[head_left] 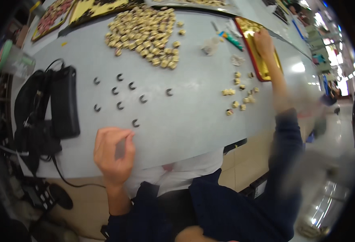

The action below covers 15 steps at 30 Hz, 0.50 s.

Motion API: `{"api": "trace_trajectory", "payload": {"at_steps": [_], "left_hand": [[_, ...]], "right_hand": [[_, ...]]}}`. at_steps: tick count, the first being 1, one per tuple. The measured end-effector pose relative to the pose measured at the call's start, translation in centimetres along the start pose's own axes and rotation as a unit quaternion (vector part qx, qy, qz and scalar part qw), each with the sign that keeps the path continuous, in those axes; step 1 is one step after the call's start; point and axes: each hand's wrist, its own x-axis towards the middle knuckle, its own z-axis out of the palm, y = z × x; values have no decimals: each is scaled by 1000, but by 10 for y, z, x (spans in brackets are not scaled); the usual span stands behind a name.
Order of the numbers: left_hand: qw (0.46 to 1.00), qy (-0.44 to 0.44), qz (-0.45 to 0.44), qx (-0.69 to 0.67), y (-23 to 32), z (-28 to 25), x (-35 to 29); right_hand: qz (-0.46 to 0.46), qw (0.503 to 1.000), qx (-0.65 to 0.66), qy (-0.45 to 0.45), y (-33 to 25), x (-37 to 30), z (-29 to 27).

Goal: The recorder applies glue to small black plastic pieces and then joins them with gold-colored plastic components on a factory workbench.

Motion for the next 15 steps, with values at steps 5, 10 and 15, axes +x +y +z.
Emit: {"api": "trace_trajectory", "payload": {"at_steps": [5, 10, 15], "left_hand": [[997, 40, -45, 42, -5, 3, -1], [997, -23, -33, 61, -7, 2, 0], [994, -50, -35, 92, -7, 5, 1]], "right_hand": [[-36, 997, 59, 39, -3, -6, 3], [36, 989, 98, 109, 13, -7, -3], [-1, 989, 141, 33, 11, -12, -7]]}}
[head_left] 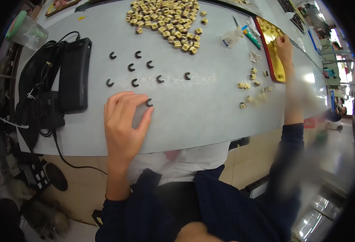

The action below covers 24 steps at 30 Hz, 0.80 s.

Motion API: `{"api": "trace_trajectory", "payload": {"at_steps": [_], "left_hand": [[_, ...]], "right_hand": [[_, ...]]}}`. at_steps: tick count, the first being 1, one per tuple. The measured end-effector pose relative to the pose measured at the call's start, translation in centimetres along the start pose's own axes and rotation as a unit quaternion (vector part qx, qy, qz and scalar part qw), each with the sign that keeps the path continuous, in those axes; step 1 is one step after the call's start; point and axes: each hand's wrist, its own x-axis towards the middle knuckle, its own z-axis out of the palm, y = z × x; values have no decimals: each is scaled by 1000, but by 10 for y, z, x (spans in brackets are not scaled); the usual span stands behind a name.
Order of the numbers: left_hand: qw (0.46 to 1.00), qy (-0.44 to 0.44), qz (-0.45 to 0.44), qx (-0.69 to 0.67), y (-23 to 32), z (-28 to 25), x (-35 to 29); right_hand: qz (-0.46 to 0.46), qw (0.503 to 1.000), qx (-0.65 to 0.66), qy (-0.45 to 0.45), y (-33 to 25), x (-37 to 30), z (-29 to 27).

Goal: The recorder applies glue to small black plastic pieces and then joins them with gold-colored plastic components on a factory workbench.

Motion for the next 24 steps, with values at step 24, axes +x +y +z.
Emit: {"api": "trace_trajectory", "payload": {"at_steps": [24], "left_hand": [[1000, -17, 14, 14, 3, 7, 1]], "right_hand": [[-146, 945, 244, -163, -234, -108, -56]]}}
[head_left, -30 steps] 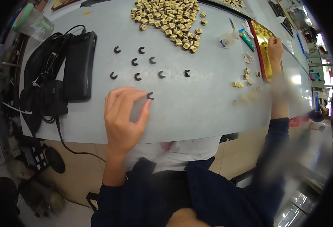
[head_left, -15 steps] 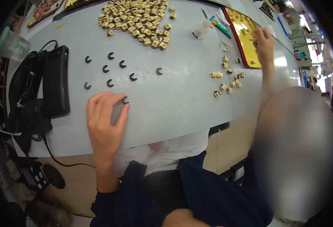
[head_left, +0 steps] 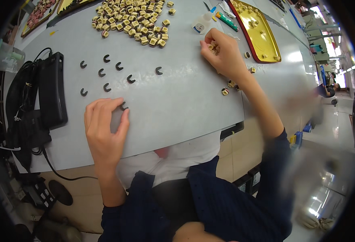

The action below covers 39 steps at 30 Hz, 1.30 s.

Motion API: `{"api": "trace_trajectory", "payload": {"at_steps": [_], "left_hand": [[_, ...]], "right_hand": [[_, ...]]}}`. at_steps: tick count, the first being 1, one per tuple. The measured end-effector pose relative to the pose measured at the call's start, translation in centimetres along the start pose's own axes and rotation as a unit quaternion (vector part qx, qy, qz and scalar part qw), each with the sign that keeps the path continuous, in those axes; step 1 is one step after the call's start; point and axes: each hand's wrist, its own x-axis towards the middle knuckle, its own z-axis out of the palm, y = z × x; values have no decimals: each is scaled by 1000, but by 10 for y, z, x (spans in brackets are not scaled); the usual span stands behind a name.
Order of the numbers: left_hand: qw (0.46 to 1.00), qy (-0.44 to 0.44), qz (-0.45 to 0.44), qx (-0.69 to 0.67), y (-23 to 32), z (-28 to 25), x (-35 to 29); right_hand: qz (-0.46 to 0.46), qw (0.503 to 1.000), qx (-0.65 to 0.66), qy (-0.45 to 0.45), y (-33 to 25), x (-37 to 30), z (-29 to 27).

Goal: The recorder applies glue to small black plastic pieces and then joins them with gold-colored plastic components on a factory workbench.

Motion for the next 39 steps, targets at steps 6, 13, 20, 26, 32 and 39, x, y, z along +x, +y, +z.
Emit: {"api": "trace_trajectory", "payload": {"at_steps": [6, 13, 20, 26, 32, 39], "left_hand": [[1000, 13, 9, -17, -2, 2, 0], [1000, 18, 11, -22, -3, 2, -1], [998, 30, 24, -40, -4, 1, -1], [994, 39, 25, -95, -2, 1, 0], [991, 53, 39, -118, 1, -8, -2], [986, 62, 61, -143, 0, -6, -7]], "right_hand": [[28, 998, -5, -49, 2, -1, -7], [49, 993, 79, -76, 6, -6, -23], [-2, 996, -18, -83, -2, -17, -48], [-8, 996, -70, -55, 5, -17, -49], [42, 990, -36, -126, 0, -6, -54], [45, 982, -44, -177, -4, 1, -54]]}}
